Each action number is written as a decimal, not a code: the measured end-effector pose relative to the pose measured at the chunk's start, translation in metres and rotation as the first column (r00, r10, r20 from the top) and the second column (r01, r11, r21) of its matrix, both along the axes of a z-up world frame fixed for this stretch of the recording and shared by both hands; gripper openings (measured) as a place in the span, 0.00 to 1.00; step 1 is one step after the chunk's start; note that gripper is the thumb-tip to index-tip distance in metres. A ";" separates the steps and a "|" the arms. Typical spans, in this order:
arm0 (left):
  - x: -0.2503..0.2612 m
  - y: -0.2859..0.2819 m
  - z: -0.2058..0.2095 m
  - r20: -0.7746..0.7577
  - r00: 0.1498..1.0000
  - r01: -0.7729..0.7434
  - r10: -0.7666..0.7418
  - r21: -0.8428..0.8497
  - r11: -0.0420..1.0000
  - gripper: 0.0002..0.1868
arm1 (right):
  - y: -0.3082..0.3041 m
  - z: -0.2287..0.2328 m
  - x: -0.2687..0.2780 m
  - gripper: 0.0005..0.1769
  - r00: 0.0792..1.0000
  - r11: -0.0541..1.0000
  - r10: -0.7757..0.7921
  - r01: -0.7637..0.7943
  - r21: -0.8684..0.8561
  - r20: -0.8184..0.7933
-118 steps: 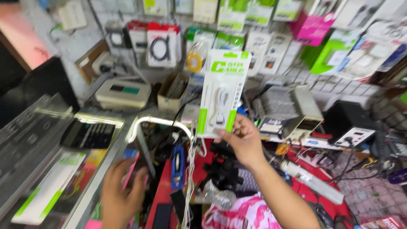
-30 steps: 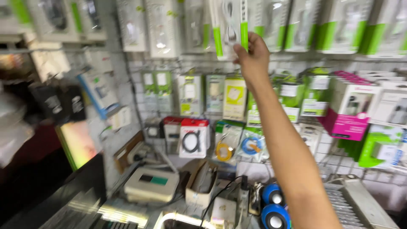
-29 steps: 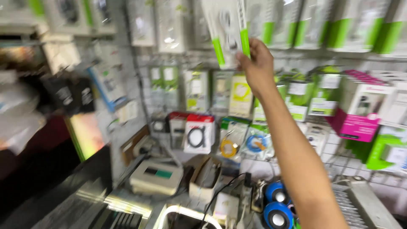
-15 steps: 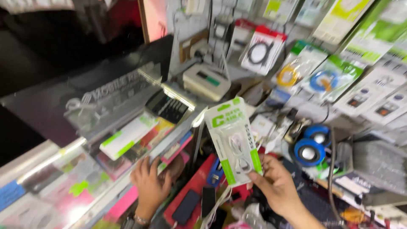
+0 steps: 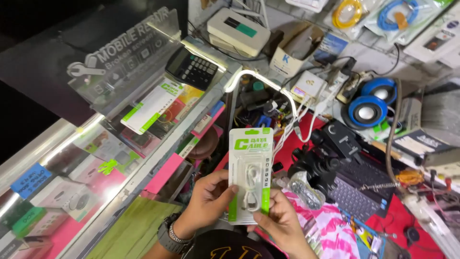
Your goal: Organizing and hanging data cable packages on a display rack in a mobile repair shop.
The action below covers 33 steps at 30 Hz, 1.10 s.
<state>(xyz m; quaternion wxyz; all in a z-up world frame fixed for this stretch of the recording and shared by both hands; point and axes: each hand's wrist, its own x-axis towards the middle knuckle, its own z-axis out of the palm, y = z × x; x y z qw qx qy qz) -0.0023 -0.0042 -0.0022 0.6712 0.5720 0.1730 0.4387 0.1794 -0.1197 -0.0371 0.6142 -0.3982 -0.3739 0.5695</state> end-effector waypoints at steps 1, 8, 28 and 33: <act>-0.001 -0.002 -0.005 -0.003 1.000 0.015 -0.015 -0.010 1.000 0.15 | 0.001 0.000 0.000 0.21 1.000 1.000 -0.015 0.015 -0.010 -0.003; -0.006 -0.014 -0.030 -0.100 0.988 0.102 -0.116 -0.136 0.986 0.10 | -0.010 0.003 -0.009 0.19 0.967 0.991 -0.134 0.128 0.041 0.216; 0.012 0.057 0.052 -0.574 0.752 0.351 -0.325 -0.069 0.934 0.17 | -0.047 -0.009 -0.006 0.21 0.972 1.000 -0.018 0.019 -0.002 0.236; 0.017 0.061 0.068 -0.756 0.589 0.469 -0.284 0.033 0.883 0.19 | -0.044 -0.004 0.000 0.16 0.965 0.998 0.053 -0.057 0.009 0.257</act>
